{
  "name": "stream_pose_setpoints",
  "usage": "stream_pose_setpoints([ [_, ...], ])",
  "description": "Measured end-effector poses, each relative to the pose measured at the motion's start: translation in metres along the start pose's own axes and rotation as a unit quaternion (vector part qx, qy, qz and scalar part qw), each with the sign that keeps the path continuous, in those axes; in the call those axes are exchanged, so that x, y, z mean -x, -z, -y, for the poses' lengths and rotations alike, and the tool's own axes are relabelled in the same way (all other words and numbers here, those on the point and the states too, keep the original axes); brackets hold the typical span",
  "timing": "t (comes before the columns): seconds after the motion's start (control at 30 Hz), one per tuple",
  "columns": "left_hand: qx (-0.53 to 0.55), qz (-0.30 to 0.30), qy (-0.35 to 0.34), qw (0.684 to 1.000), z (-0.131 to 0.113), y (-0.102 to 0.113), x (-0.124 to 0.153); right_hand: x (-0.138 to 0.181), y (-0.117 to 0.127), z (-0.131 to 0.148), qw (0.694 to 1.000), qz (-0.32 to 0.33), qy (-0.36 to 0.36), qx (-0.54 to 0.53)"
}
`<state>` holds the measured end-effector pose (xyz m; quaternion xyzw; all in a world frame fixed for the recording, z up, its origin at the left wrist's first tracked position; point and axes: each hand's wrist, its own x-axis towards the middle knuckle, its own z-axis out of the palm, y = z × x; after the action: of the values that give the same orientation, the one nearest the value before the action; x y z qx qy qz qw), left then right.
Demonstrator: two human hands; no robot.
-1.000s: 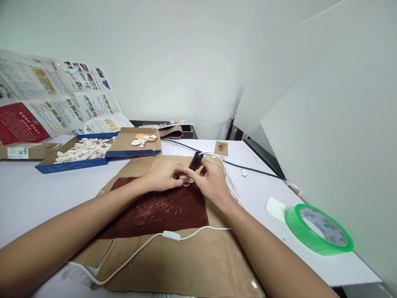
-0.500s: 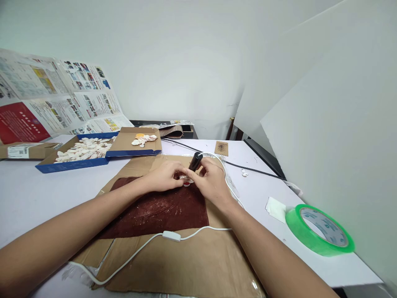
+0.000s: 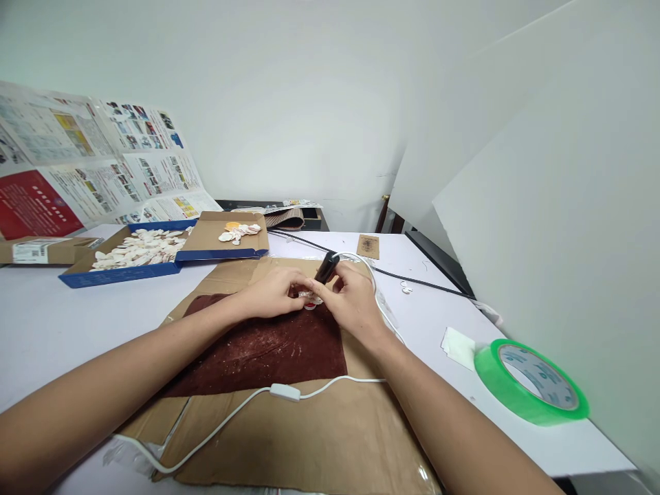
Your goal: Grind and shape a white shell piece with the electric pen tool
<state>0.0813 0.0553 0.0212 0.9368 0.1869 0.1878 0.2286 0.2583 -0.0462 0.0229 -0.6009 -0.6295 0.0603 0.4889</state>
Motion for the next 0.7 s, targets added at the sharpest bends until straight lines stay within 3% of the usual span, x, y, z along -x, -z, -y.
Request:
stream_pose_setpoints([
  [0.7,0.002,0.008,0.019,1.000,-0.0008,0.0006,0.0014,0.0002,0.0028,-0.0046,0.999,-0.010,-0.028,-0.011],
])
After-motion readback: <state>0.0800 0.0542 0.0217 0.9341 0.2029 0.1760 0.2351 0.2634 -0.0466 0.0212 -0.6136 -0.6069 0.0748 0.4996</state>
